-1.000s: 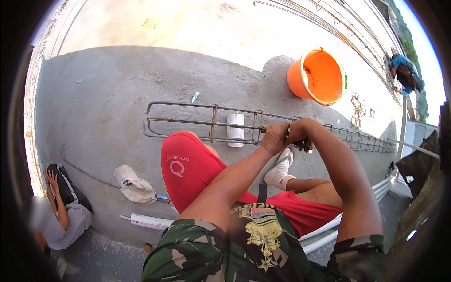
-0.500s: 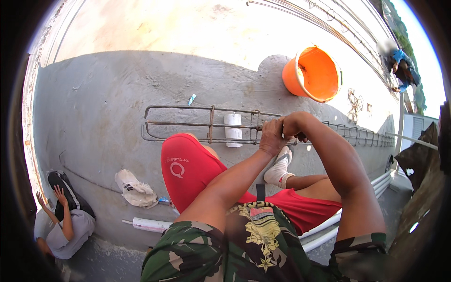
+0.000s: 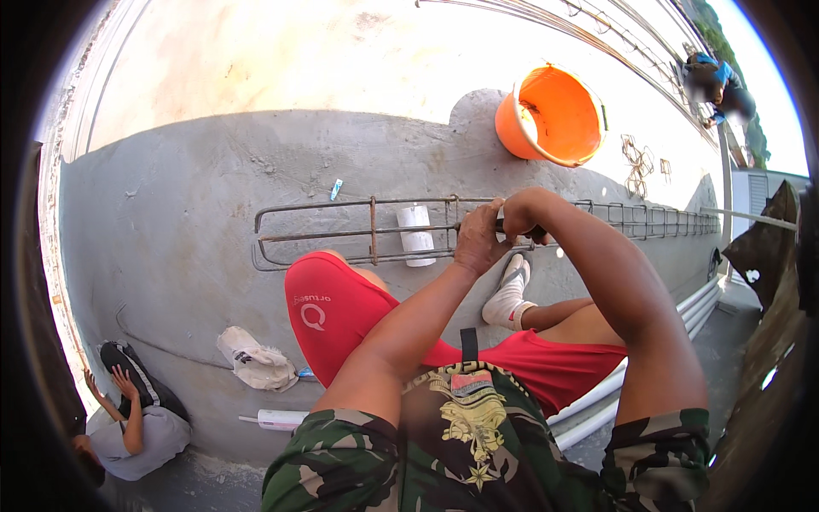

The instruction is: The person sits on a rooftop and uses pliers to twist wire ties around a rebar cage, securing the intersecting bars. The person repeatedly picks up wire, wraps it around the rebar intersections, and twists it with pliers to fasten the structure.

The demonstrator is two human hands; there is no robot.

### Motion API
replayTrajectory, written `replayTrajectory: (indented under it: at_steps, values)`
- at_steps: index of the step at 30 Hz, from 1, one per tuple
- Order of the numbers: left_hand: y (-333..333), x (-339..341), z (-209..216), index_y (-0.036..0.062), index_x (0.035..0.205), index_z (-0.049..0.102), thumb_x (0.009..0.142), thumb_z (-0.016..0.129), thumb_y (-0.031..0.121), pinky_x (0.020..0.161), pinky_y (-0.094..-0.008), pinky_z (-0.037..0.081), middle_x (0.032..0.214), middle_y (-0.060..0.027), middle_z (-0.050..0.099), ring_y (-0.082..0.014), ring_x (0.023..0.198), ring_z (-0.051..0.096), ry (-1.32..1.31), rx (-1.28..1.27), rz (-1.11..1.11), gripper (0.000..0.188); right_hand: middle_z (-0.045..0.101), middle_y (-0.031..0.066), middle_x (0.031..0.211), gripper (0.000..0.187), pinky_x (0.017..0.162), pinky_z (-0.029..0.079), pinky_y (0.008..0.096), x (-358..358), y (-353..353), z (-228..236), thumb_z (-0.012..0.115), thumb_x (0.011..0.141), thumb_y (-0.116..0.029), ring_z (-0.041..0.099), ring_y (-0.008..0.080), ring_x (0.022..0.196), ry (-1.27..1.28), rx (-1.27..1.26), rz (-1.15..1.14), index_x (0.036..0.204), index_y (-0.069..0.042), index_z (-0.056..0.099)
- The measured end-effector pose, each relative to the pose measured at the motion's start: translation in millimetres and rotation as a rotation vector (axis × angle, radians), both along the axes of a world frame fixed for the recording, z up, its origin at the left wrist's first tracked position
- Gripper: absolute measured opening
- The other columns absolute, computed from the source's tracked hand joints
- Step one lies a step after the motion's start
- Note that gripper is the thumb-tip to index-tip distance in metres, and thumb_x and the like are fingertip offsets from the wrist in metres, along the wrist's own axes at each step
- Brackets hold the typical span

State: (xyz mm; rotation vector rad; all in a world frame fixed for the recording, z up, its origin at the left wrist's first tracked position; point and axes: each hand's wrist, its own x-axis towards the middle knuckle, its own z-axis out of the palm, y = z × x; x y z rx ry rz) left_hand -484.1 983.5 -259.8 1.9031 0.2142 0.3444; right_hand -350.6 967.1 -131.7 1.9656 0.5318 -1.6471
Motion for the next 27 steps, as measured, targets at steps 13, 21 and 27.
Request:
replayTrajectory:
  at_steps: [13, 21, 27]
  values:
    - [11.4, 0.6, -0.9, 0.0110, 0.130, 0.046, 0.073, 0.075, 0.023, 0.096, -0.0481, 0.040, 0.117, -0.0129, 0.057, -0.0344, 0.112, 0.055, 0.060, 0.101, -0.426, 0.066, 0.072, 0.0078, 0.084, 0.027, 0.062, 0.055, 0.0380, -6.8, -36.5, 22.8, 0.061, 0.090, -0.031, 0.071, 0.0204, 0.074, -0.030, -0.044, -0.237, 0.089, -0.006, 0.071]
    - [-5.6, 9.2, 26.3, 0.0097, 0.121, 0.053, 0.073, 0.067, 0.013, 0.078, -0.0439, 0.049, 0.100, -0.0135, 0.061, -0.0340, 0.094, 0.062, 0.113, 0.214, -0.613, 0.049, 0.069, 0.0191, 0.092, 0.032, 0.074, 0.052, 0.0422, -32.5, -128.2, 68.6, 0.068, 0.085, -0.031, 0.068, 0.0281, 0.084, -0.402, 0.346, -0.205, 0.102, -0.003, 0.068]
    - [-5.7, 29.1, 72.8, 0.0168, 0.123, 0.058, 0.069, 0.062, 0.011, 0.080, -0.0419, 0.050, 0.095, -0.0116, 0.064, -0.0328, 0.092, 0.062, 0.123, 0.102, -0.898, 0.054, 0.070, 0.0155, 0.094, 0.034, 0.079, 0.049, 0.0398, -56.7, -203.9, 106.0, 0.067, 0.085, -0.032, 0.066, 0.0258, 0.090, -0.446, 0.601, -0.638, 0.109, -0.008, 0.070]
